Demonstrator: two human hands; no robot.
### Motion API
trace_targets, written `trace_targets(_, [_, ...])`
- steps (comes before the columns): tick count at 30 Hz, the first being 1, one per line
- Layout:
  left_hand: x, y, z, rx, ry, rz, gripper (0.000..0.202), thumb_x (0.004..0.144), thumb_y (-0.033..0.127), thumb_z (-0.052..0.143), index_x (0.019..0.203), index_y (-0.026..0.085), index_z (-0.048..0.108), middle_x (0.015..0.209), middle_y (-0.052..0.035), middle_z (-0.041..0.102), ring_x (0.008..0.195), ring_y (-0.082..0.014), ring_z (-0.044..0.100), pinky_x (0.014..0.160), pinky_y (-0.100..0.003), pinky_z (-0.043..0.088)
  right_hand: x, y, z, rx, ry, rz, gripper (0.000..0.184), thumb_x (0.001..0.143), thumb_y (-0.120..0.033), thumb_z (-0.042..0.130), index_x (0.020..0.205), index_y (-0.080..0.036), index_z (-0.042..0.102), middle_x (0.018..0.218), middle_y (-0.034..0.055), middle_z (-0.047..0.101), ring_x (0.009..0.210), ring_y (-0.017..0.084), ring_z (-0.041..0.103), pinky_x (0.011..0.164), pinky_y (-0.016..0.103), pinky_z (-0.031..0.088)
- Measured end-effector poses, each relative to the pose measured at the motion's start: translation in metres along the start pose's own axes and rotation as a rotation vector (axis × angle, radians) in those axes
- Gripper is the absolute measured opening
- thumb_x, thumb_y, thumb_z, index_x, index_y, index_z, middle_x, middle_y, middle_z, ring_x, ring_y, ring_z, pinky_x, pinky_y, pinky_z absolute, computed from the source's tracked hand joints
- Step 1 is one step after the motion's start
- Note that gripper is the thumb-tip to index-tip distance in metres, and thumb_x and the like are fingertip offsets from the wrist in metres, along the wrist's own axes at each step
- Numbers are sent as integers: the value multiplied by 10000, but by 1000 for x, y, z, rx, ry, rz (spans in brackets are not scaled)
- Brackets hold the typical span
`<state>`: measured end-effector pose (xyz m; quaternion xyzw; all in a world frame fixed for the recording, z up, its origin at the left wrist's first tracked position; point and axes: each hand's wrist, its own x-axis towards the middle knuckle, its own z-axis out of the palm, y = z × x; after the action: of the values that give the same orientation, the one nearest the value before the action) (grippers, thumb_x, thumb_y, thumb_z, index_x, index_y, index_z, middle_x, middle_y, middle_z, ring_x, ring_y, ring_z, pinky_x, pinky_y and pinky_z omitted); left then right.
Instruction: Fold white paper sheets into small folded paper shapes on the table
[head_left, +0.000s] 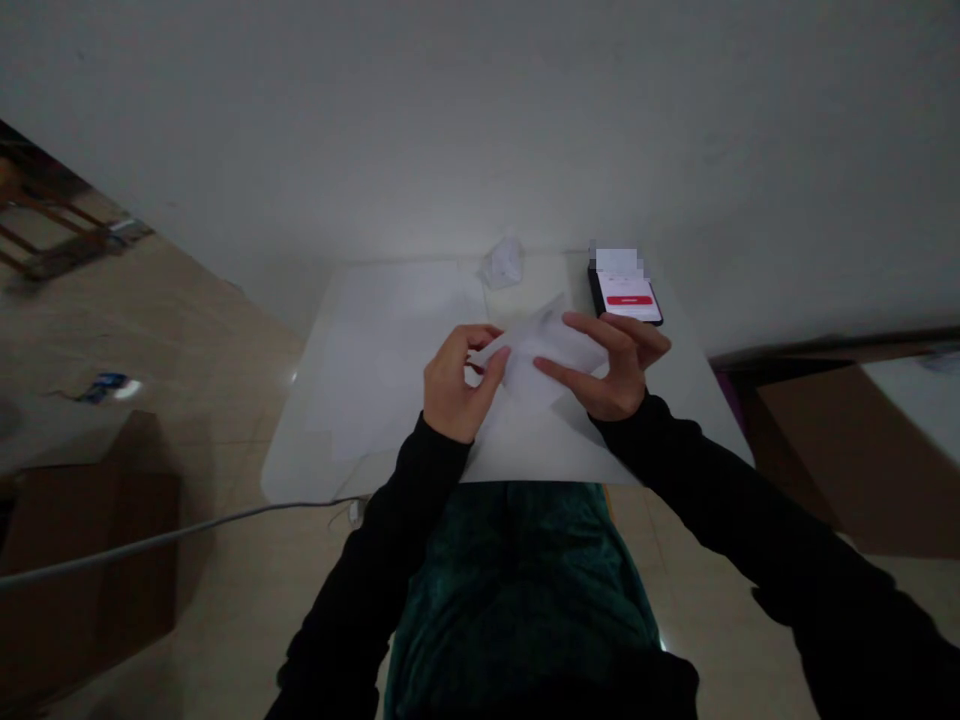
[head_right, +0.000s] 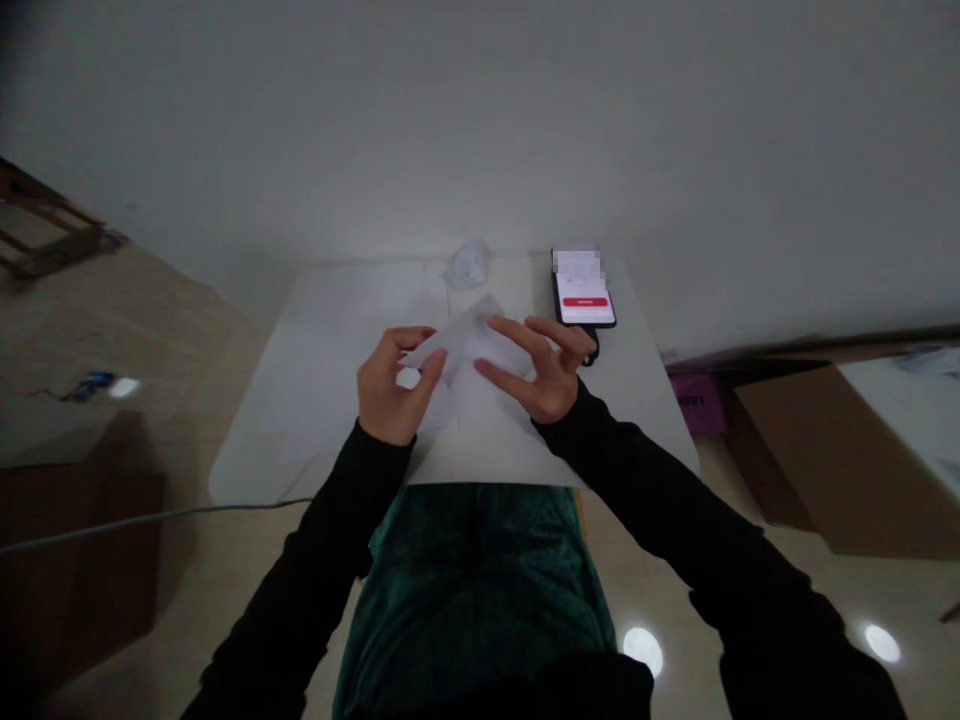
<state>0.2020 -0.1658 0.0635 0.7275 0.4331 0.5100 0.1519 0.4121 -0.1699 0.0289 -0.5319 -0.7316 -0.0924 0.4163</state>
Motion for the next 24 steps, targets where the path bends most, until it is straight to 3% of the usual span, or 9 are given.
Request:
trace_targets(3, [-16,-3,-1,-17,64,-159,244,882,345,639,1049,224,510,842,26,649,633,-83,617,506,-180,519,-5,6,-7,-6,-62,-167,166,875,-361,654,1033,-386,695,1164,16,682,1125,270,565,880,494,452])
trace_targets(6, [-29,-8,-2,-31,-24,-176,371,913,283,590,1255,253,448,856,32,679,556,-81,605,490,-200,536,-14,12,-9,78,-168,-345,203,938,-243,560,996,-381,698,1181,-31,716,1115,208,621,865,437,425])
trace_targets(10, [-40,-16,-7,141,-178,9,174,929,189,520,1069,225,616,972,-19,722,784,-134,692,679,-261,591,-28,16,-1,309,-274,-362,278,1004,-222,422,1124,-298,661,1204,15,718,1157,157,643,904,390,422])
trace_targets(12, [-42,-17,-9,210,-219,68,157,904,152,527,984,211,648,931,-34,722,842,-165,689,752,-311,592,-33,20,5,374,-322,-395,311,1018,-218,373,1111,-256,668,1163,43,734,1172,151,642,917,381,427])
trace_targets(14, [-43,-17,-10,279,-215,106,108,850,156,594,921,206,657,1063,-85,698,989,-228,666,840,-404,581,-35,24,9,405,-395,-421,338,1016,-197,353,1046,-239,687,1118,49,749,1187,153,636,928,382,434])
trace_targets(16, [-43,-15,-12,352,-204,153,92,792,171,668,875,206,654,1341,-132,574,1248,-325,542,982,-541,505,-36,29,10,429,-458,-424,350,1002,-165,348,1022,-228,692,1124,62,746,1196,155,631,938,387,444])
trace_targets(18, [-43,-15,-12,377,-265,214,100,791,174,673,883,203,646,1497,-131,434,1393,-361,397,1088,-624,390,-36,31,7,455,-497,-424,322,976,-157,375,1089,-210,672,1189,96,718,1223,166,613,961,402,448])
trace_targets(21, [-44,-18,-12,252,-473,304,81,865,157,588,930,182,628,1375,-150,565,1304,-270,529,1094,-529,443,-37,34,2,510,-519,-452,338,924,-254,498,1232,-172,609,1300,164,647,1300,220,552,991,463,450])
trace_targets(24, [-46,-24,-13,164,-554,319,81,883,186,591,951,170,632,1243,-143,652,1208,-231,610,1043,-460,511,-36,37,-1,608,-484,-473,351,897,-352,578,1205,-195,639,1298,172,645,1278,249,571,956,481,491])
